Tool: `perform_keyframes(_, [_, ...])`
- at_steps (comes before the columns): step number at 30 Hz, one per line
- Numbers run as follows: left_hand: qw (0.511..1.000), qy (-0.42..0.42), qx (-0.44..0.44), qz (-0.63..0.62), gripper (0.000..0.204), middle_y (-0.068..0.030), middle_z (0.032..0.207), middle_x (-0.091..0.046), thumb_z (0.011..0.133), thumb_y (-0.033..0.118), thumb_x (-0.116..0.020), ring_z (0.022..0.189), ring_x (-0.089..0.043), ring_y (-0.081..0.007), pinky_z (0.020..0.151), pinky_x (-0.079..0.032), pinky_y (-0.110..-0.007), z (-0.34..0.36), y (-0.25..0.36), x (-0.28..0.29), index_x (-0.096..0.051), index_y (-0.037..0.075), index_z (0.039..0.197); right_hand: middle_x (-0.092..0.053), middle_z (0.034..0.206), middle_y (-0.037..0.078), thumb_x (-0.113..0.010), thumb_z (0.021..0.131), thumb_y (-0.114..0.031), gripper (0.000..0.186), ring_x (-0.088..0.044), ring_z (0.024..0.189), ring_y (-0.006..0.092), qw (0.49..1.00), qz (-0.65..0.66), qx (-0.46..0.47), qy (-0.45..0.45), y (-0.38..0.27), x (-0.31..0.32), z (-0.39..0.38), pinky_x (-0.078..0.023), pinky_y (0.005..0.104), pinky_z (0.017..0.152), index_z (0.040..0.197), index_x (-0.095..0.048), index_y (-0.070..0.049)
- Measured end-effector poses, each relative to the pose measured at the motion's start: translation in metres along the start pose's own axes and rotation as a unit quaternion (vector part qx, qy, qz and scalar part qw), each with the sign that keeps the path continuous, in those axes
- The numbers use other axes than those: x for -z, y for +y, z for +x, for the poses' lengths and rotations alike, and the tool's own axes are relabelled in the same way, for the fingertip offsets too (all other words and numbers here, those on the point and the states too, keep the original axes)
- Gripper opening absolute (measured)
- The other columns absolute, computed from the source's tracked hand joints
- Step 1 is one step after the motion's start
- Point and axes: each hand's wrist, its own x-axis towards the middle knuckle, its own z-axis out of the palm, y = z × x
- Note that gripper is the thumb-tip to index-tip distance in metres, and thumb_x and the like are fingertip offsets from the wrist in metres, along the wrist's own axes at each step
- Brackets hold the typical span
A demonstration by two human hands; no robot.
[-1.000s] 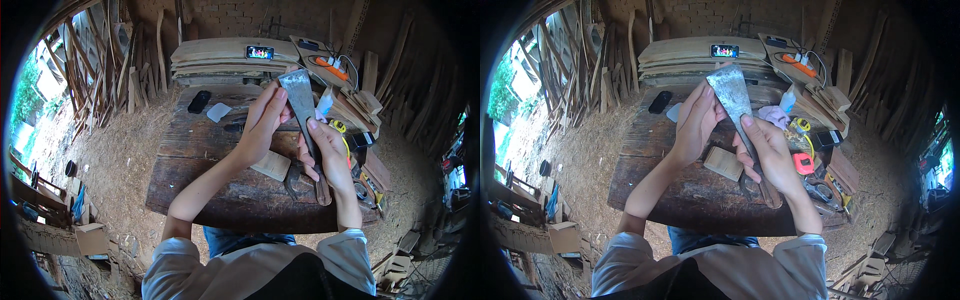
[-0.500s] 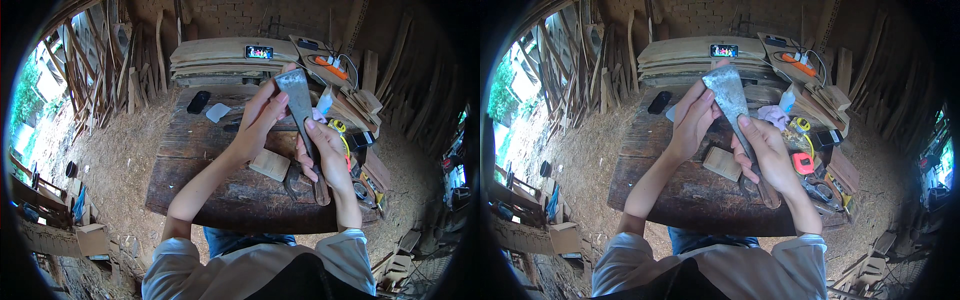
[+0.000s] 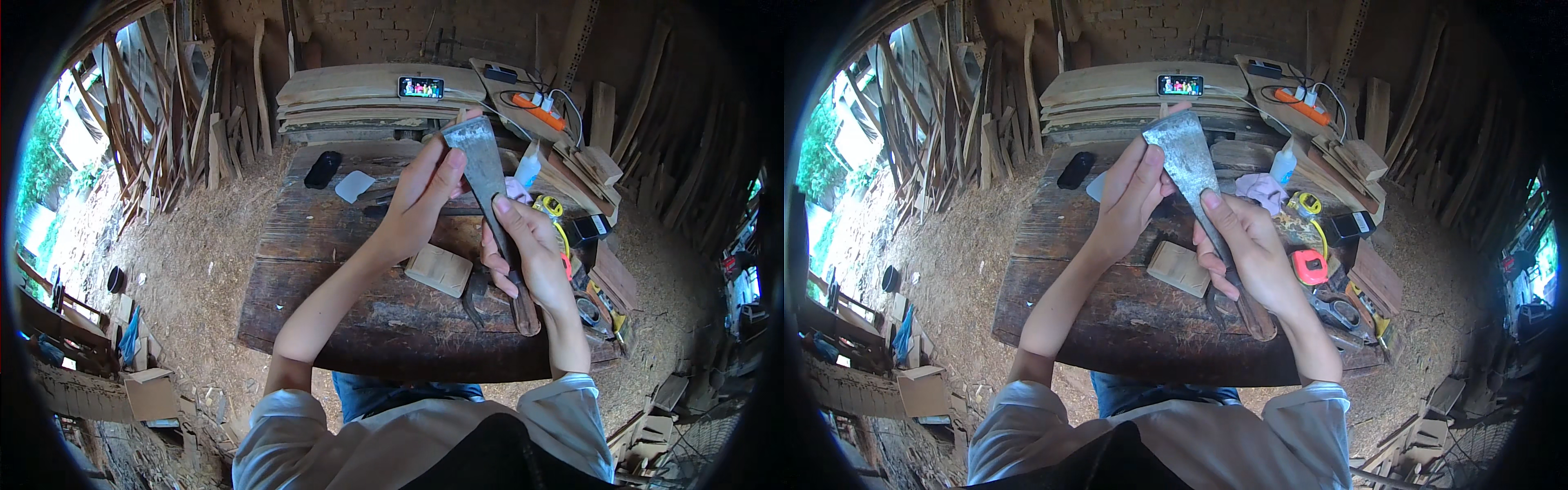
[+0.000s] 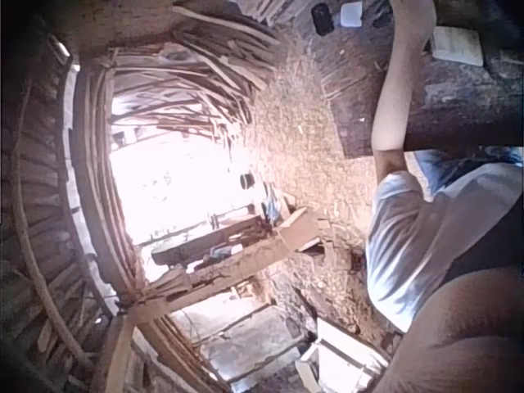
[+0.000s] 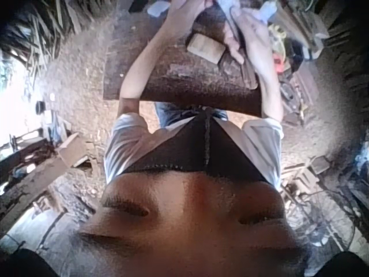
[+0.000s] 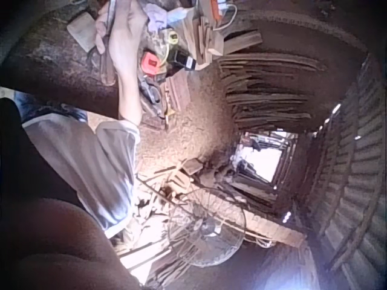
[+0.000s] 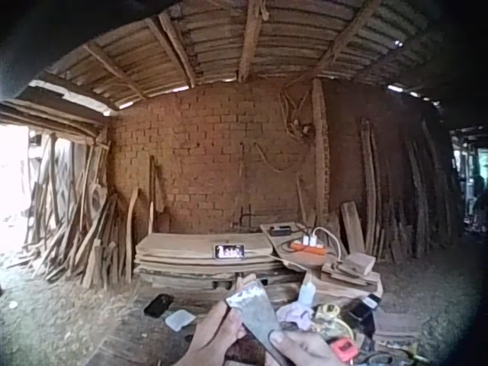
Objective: The recorder uses a chisel and a wooden mallet to shape a small piece of wood on a workbench.
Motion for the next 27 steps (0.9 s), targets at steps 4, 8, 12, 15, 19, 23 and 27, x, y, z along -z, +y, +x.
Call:
perform_keyframes(4, [0.984, 0.019, -0.032, 0.173, 0.044, -0.0057, 0.101, -0.054, 0.102, 0.027, -0.036, 0.089, -0.047, -0.0075, 0.078, -0.041, -0.023, -0.002, -0.005, 0.006, -0.037, 0.002, 0.137, -0.042, 0.052, 0.003, -0.036, 0.101, -0.037, 0.045, -0.035, 0.033, 0.0083, 1.000, -0.007, 0.003, 0.013, 0.001, -0.006, 0.000, -0.029, 0.0215, 0.032, 0.082, -0.050, 0.001])
perform_keyframes(8, [0.984, 0.052, -0.042, 0.163, 0.039, -0.0065, 0.097, -0.054, 0.102, 0.027, -0.037, 0.085, -0.047, -0.0083, 0.075, -0.042, -0.024, -0.002, -0.012, 0.000, -0.042, 0.001, 0.131, -0.042, 0.053, 0.003, -0.036, 0.101, -0.036, 0.044, -0.035, 0.034, 0.0077, 0.999, -0.022, 0.020, 0.029, 0.007, -0.007, 0.003, -0.029, 0.0214, 0.033, 0.082, -0.050, 0.000])
perform_keyframes(12, [0.983, 0.078, -0.074, 0.152, 0.031, -0.0034, 0.087, -0.051, 0.102, 0.026, -0.038, 0.077, -0.046, -0.0084, 0.070, -0.041, -0.023, -0.003, -0.012, -0.005, -0.047, 0.001, 0.118, -0.042, 0.053, 0.003, -0.036, 0.102, -0.034, 0.041, -0.034, 0.035, 0.0070, 0.999, -0.018, 0.033, 0.034, 0.011, -0.012, 0.004, -0.028, 0.0215, 0.033, 0.082, -0.049, 0.000])
perform_keyframes(15, [0.975, 0.097, -0.101, 0.173, 0.029, -0.0021, 0.083, -0.050, 0.102, 0.025, -0.038, 0.075, -0.045, -0.0073, 0.067, -0.040, -0.022, -0.003, -0.018, -0.003, -0.048, 0.001, 0.113, -0.041, 0.052, 0.002, -0.036, 0.102, -0.034, 0.041, -0.034, 0.035, 0.0067, 0.998, -0.020, 0.048, 0.038, 0.012, -0.013, 0.004, -0.028, 0.0213, 0.033, 0.082, -0.049, 0.000])
perform_keyframes(19, [0.977, 0.108, -0.079, 0.163, 0.027, -0.0009, 0.081, -0.049, 0.101, 0.024, -0.039, 0.074, -0.045, -0.0061, 0.065, -0.040, -0.021, -0.005, -0.014, -0.008, -0.049, 0.002, 0.111, -0.041, 0.052, 0.001, -0.036, 0.102, -0.033, 0.040, -0.034, 0.035, 0.0060, 0.997, -0.036, 0.051, 0.055, 0.014, -0.015, 0.003, -0.028, 0.0211, 0.033, 0.082, -0.048, -0.001])
perform_keyframes(23, [0.978, 0.127, -0.074, 0.146, 0.026, -0.0002, 0.081, -0.049, 0.101, 0.024, -0.040, 0.073, -0.044, -0.0052, 0.064, -0.040, -0.021, -0.006, -0.013, -0.010, -0.050, 0.002, 0.111, -0.041, 0.052, 0.000, -0.035, 0.102, -0.033, 0.039, -0.035, 0.035, 0.0054, 0.995, -0.046, 0.057, 0.060, 0.016, -0.017, 0.004, -0.028, 0.0211, 0.034, 0.082, -0.048, -0.002])
perform_keyframes(27, [0.980, 0.141, -0.079, 0.119, 0.026, 0.0009, 0.082, -0.050, 0.101, 0.025, -0.040, 0.072, -0.044, -0.0038, 0.063, -0.039, -0.020, -0.007, -0.012, -0.016, -0.050, 0.003, 0.111, -0.041, 0.052, 0.000, -0.035, 0.102, -0.033, 0.038, -0.035, 0.035, 0.0052, 0.995, -0.043, 0.054, 0.069, 0.018, -0.019, 0.004, -0.028, 0.0210, 0.034, 0.083, -0.048, -0.002])
